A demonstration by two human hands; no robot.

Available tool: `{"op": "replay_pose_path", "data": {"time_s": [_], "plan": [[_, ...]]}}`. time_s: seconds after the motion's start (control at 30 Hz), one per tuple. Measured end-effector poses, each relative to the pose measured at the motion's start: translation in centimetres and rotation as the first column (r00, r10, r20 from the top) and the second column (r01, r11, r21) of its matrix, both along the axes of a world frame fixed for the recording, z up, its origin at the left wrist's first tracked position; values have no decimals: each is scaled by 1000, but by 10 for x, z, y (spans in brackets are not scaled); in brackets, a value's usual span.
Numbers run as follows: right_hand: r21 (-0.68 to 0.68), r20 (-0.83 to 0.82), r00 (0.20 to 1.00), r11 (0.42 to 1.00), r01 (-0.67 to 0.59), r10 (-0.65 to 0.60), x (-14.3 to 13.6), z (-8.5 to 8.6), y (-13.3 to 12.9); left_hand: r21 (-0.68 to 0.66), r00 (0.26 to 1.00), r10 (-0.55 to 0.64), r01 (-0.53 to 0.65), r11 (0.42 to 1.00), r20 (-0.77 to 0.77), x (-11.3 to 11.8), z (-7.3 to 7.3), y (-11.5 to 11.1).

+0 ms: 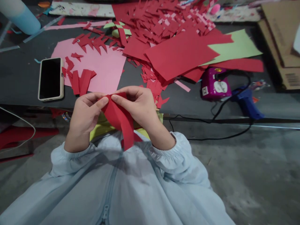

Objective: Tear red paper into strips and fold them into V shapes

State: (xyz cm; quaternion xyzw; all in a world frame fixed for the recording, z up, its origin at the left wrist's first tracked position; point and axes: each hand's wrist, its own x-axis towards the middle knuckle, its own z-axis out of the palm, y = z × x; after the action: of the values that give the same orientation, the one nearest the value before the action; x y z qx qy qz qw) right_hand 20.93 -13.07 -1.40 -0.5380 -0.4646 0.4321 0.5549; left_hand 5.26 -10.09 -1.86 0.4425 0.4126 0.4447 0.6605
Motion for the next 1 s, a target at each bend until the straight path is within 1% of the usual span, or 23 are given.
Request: {"op": "replay_pose_path", "data": {"time_s": [0.07,0.13,0.23,0.3,0.4,0.57,0.63,0.7,0.77,0.83,0.93,1.0], "plan": [[16,11,1000,1000,5,-5,1,0,0,-35,1000,-28,28,999,-6,-2,1,0],[9,4,1000,1000,-15,15,2,-1,-1,-48,999,-28,28,998,-19,-4,1,0],[-38,-22,998,997,-62,61,3,-3,-1,-35,1000,-5,4,999,-16,-5,0,0],[-54,-44,997,997,-63,61,2,-5,0,-28,1000,-1,0,1000,-18,-4,-2,-1],[-51,-61,998,998,-24,21,-1,-5,0,-8,1000,23,-23,1000,-13,0,-4,-2],[-40,-116,991,998,55,-60,-8,-6,-1,54,993,116,-115,992,-12,6,-8,-3],[-31,-142,987,997,68,-72,-9,-6,-1,75,990,143,-143,987,4,7,-9,-3],[-48,-160,986,998,29,-37,-8,-6,-2,97,987,162,-162,982,10,7,-10,-3],[-85,-188,982,996,-35,18,-6,-7,-2,115,985,173,-173,978,4,6,-11,-3],[-107,-216,975,992,-72,48,-4,-8,-1,111,988,157,-155,982,-6,5,-11,-3],[-99,-227,973,993,-59,35,-3,-11,-1,85,995,101,-100,991,-7,3,-11,-3],[-91,-221,975,995,-39,18,-4,-14,0,74,996,92,-93,993,7,4,-12,-3]]}}
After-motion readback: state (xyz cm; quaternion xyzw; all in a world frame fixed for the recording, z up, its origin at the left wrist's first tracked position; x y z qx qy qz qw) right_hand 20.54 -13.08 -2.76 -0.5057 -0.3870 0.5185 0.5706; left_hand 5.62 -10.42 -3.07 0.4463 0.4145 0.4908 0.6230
